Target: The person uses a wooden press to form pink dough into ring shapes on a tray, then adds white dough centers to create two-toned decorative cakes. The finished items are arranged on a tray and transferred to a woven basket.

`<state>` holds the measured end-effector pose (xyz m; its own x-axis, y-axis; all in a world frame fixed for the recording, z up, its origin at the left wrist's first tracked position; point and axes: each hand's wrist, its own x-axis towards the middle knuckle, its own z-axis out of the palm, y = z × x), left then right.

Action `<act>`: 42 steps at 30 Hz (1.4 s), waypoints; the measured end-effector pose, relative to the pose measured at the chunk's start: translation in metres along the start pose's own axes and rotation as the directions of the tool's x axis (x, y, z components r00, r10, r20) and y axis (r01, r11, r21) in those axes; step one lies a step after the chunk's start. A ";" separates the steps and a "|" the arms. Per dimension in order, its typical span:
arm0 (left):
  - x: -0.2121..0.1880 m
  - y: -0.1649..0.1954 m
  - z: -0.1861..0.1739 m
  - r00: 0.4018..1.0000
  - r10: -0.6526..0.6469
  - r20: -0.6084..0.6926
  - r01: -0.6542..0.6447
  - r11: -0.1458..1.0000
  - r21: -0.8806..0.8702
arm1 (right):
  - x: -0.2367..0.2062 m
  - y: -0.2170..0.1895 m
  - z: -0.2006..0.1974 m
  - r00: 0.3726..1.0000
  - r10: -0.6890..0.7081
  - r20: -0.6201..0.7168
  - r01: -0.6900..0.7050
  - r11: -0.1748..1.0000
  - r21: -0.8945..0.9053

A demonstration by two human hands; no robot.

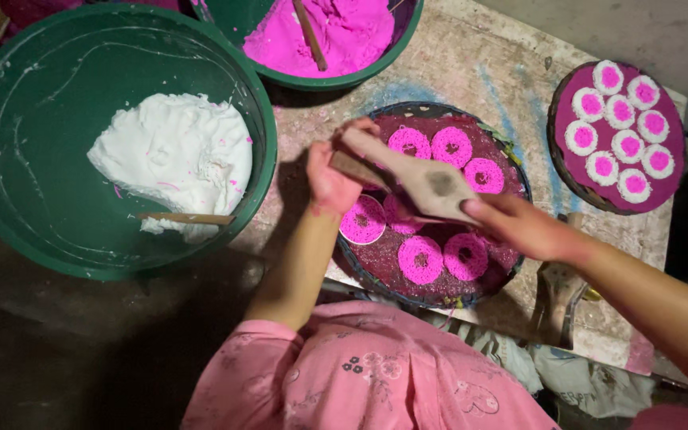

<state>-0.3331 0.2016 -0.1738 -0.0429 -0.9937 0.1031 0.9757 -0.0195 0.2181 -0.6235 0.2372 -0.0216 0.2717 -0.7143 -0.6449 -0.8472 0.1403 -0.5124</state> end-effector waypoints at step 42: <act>-0.125 0.030 -0.055 0.847 0.418 0.329 -0.048 -0.556 0.829 | 0.147 0.045 -0.110 0.308 -0.105 -0.946 0.156 0.986 -0.059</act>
<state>-0.2871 0.3190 -0.2336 0.3008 -0.8134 0.4980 -0.7190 0.1496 0.6787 -0.6722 0.0627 -0.0772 -0.2590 -0.8829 0.3918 -0.8201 -0.0134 -0.5721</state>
